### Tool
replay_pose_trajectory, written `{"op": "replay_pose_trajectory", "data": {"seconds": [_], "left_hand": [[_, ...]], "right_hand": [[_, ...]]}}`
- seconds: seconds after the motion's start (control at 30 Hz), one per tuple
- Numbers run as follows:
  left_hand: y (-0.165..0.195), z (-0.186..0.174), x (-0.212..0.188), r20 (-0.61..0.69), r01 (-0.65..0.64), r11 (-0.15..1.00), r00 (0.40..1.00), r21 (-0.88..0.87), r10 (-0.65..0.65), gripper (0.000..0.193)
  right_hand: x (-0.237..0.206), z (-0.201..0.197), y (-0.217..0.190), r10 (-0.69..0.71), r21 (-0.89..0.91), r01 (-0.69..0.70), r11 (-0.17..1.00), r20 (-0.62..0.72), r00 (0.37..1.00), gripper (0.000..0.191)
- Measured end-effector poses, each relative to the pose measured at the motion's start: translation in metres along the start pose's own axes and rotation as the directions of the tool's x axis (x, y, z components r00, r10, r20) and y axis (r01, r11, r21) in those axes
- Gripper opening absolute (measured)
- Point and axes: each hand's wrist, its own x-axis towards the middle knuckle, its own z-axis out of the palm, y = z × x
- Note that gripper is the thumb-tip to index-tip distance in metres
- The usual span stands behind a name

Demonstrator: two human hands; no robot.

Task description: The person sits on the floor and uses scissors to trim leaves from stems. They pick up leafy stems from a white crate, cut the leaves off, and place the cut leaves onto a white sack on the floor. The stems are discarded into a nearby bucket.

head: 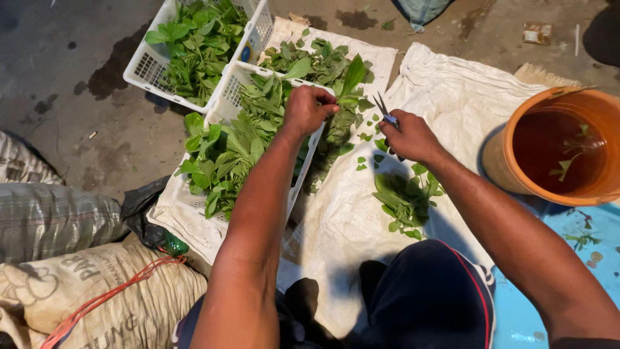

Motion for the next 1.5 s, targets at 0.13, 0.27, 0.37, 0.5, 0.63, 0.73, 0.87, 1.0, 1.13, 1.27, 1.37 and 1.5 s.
{"op": "replay_pose_trajectory", "data": {"seconds": [0.13,0.27,0.37,0.5,0.63,0.73,0.87,1.0,1.13,1.27,1.37,1.5], "left_hand": [[0.014,-0.008,0.017,0.055,-0.1,0.993,0.993,-0.068,0.104,0.022],[0.023,-0.002,0.024,0.126,-0.196,0.964,0.967,-0.178,0.22,0.022],[0.025,0.008,0.029,0.218,-0.093,0.926,0.959,-0.366,0.182,0.018],[0.023,0.013,0.031,0.176,-0.159,0.923,0.957,-0.35,0.232,0.017],[0.04,0.029,0.032,0.199,-0.186,0.908,0.94,-0.376,0.275,0.015],[0.063,0.051,0.03,0.258,-0.174,0.895,0.919,-0.411,0.298,0.013],[0.076,0.073,0.027,0.222,-0.181,0.851,0.92,-0.493,0.324,0.013],[0.068,0.082,0.029,0.28,0.009,0.826,0.943,-0.564,0.18,0.012],[0.045,0.077,0.028,0.264,0.06,0.844,0.959,-0.533,0.099,0.013],[0.022,0.068,0.028,0.192,0.078,0.85,0.981,-0.521,0.028,0.014],[0.008,0.065,0.021,0.239,0.095,0.842,0.97,-0.531,0.041,0.014],[-0.008,0.059,0.003,0.227,0.12,0.845,0.974,-0.521,0.002,0.014]], "right_hand": [[-0.003,-0.013,-0.025,-0.015,0.43,0.076,0.9,-0.144,0.99,0.043],[0.002,-0.022,-0.045,-0.049,0.371,0.14,0.918,-0.245,0.968,0.029],[-0.002,-0.028,-0.049,0.007,0.27,0.067,0.961,-0.263,0.965,0.015],[-0.016,-0.05,-0.055,0.035,-0.019,-0.045,0.999,-0.371,0.928,0.014],[-0.041,-0.066,-0.064,0.124,0.032,-0.12,0.992,-0.316,0.941,0.012],[-0.051,-0.076,-0.072,0.115,-0.099,-0.155,0.983,-0.323,0.939,0.02],[-0.045,-0.094,-0.071,0.147,-0.115,-0.197,0.974,-0.341,0.929,0.018],[-0.045,-0.088,-0.046,0.247,0.011,-0.258,0.966,-0.337,0.908,0.023],[-0.04,-0.064,-0.021,0.267,-0.076,-0.278,0.957,-0.135,0.954,0.026],[-0.034,-0.033,-0.014,0.218,-0.165,-0.21,0.964,0.03,0.976,0.031],[-0.02,-0.016,-0.025,0.198,-0.116,-0.188,0.975,0.083,0.977,0.031],[-0.016,0.0,-0.035,0.171,-0.167,-0.147,0.975,0.137,0.976,0.031]]}}
